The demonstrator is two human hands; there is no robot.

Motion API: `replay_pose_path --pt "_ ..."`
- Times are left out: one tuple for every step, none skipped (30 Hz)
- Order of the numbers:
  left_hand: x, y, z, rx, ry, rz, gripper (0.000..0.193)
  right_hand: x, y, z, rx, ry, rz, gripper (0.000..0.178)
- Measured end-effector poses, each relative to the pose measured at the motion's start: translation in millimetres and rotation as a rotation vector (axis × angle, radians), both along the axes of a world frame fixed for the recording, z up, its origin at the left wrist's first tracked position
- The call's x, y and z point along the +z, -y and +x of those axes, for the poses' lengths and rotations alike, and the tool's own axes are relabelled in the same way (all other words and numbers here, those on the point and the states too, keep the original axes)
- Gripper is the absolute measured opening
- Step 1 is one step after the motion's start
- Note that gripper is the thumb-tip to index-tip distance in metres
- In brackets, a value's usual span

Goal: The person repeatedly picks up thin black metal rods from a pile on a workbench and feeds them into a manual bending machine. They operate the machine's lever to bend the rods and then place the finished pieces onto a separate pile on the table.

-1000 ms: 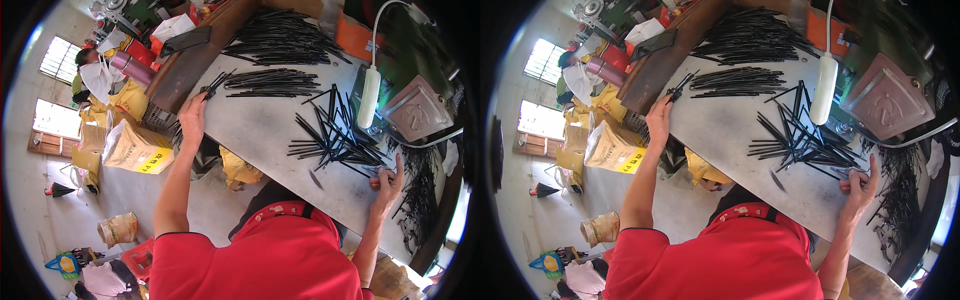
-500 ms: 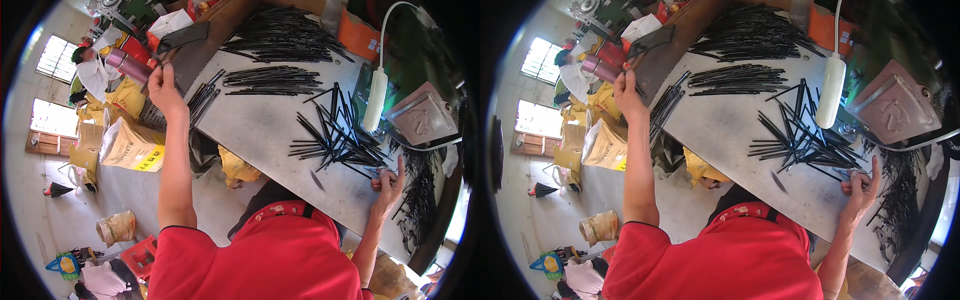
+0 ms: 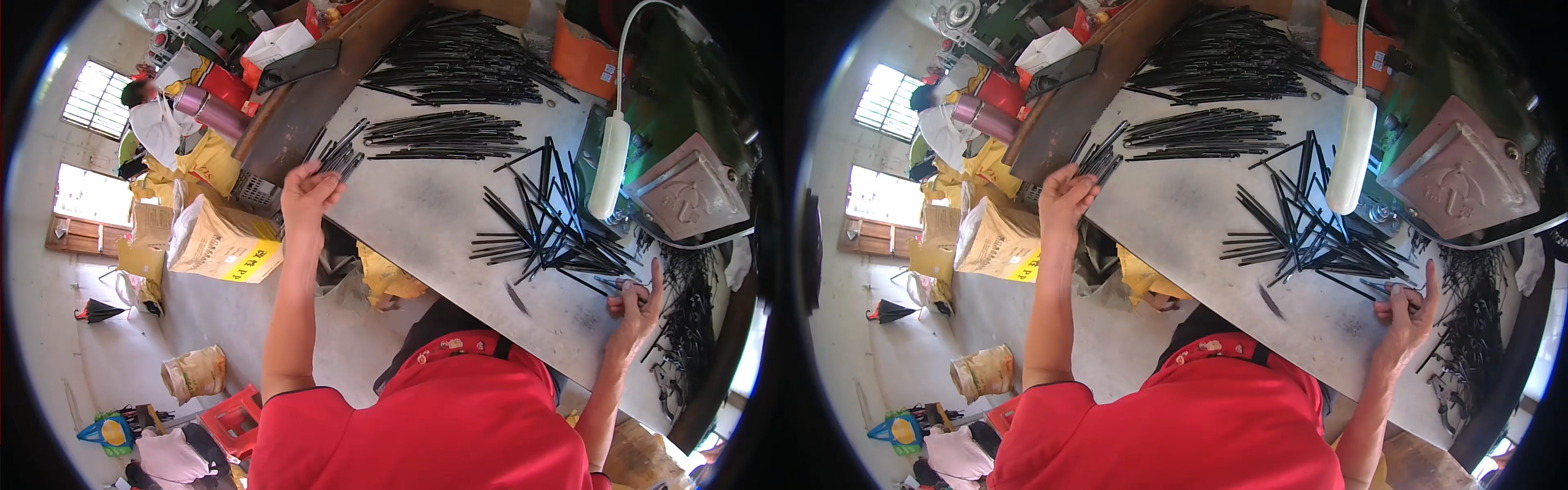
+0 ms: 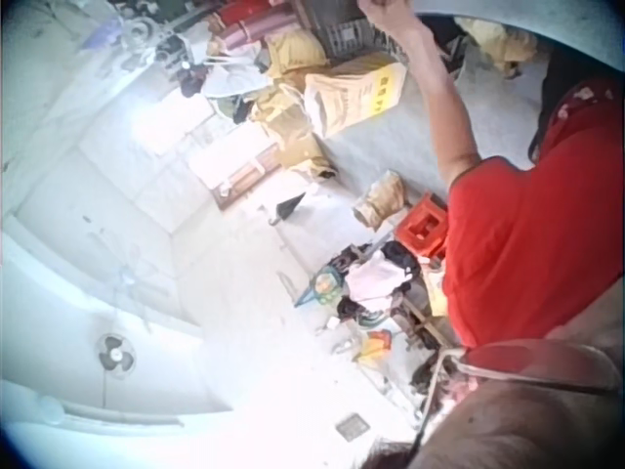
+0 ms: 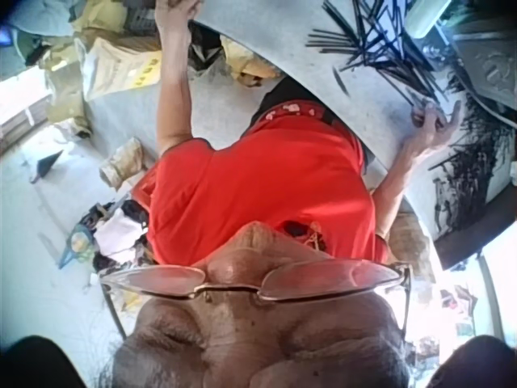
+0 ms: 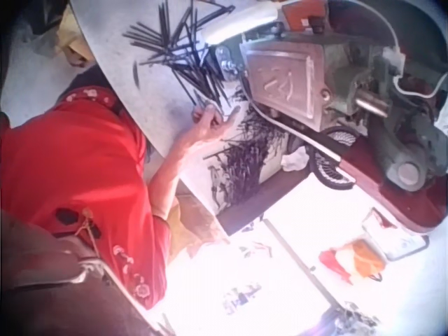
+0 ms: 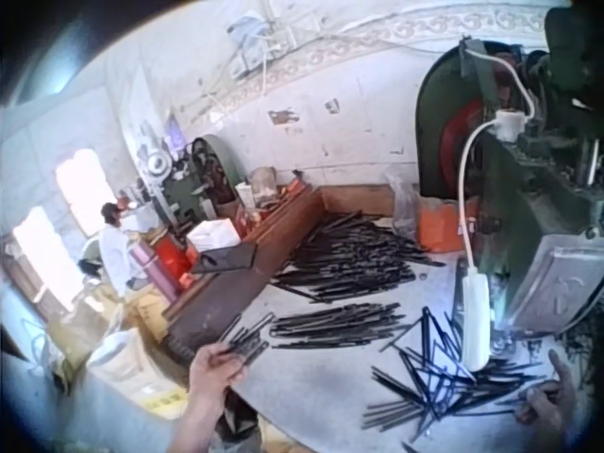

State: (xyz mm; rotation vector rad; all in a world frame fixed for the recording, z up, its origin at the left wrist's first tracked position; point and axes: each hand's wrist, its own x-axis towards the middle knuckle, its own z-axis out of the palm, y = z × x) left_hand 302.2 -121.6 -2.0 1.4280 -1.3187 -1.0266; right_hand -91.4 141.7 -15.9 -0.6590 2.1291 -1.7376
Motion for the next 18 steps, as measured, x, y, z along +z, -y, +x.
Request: replay_pose_path --pt "4.6 -0.5 0.3 -0.021 0.403 -0.197 0.068 0.7 -0.2 0.3 -0.005 -0.01 0.012 0.055" --pt "13.4 -4.6 -2.1 -0.035 0.807 -0.391 0.078 2.0 0.1 0.7 -0.004 -0.013 0.02 0.055" --pt "15.4 -5.5 -3.9 0.027 1.095 -0.45 0.094 3.4 0.4 1.3 -0.004 -0.016 0.029 0.055" --pt "6.0 0.7 5.6 -0.027 1.098 -0.363 0.094 4.0 0.6 1.9 -0.005 -0.019 0.037 0.055" --pt "-8.2 11.5 26.1 -0.072 1.102 -0.278 0.094 5.2 1.6 2.4 0.005 -0.012 0.032 0.055" --pt "-15.5 21.9 42.5 -0.12 1.101 -0.194 0.094 6.4 2.0 2.4 0.012 -0.005 0.028 0.055" --pt "-16.7 28.7 50.2 -0.13 0.974 -0.309 0.073 5.9 0.8 2.0 0.013 0.0 0.029 0.055" --pt "-13.8 33.3 48.2 -0.164 0.999 -0.27 0.064 5.1 0.8 1.7 0.013 0.009 0.024 0.055" --pt "-6.0 35.1 44.2 -0.203 1.026 -0.222 0.056 3.7 -0.1 1.2 0.013 0.02 0.028 0.055" --pt "4.5 37.9 39.6 -0.241 1.051 -0.172 0.048 2.5 0.3 0.7 0.016 0.031 0.032 0.054" --pt "13.8 38.2 26.7 -0.278 1.046 -0.147 0.034 2.7 0.3 2.2 0.01 -0.001 0.036 0.054" --pt "20.4 40.0 22.1 -0.313 1.125 -0.123 0.035 3.4 -1.5 2.1 0.016 -0.002 0.048 0.054" --pt "12.2 47.1 27.4 -0.296 1.126 -0.119 0.036 3.5 -2.0 1.4 0.028 0.0 0.049 0.053" --pt "10.1 47.6 22.7 -0.259 1.17 -0.085 0.039 3.6 -1.4 1.1 0.035 0.001 0.047 0.053" --pt "9.7 51.8 18.4 -0.266 1.207 -0.025 0.041 6.2 -1.2 2.7 0.035 0.024 0.02 0.054" --pt "7.4 51.2 16.9 -0.273 1.242 0.035 0.043 3.7 -2.8 2.9 0.048 0.03 0.016 0.054" --pt "1.0 47.0 16.3 -0.218 1.252 -0.078 0.041 1.3 -3.0 0.5 0.058 0.034 0.005 0.054" --pt "-8.3 42.3 17.1 -0.162 1.259 -0.192 0.039 -0.3 -3.3 -0.7 0.068 0.038 -0.007 0.054"
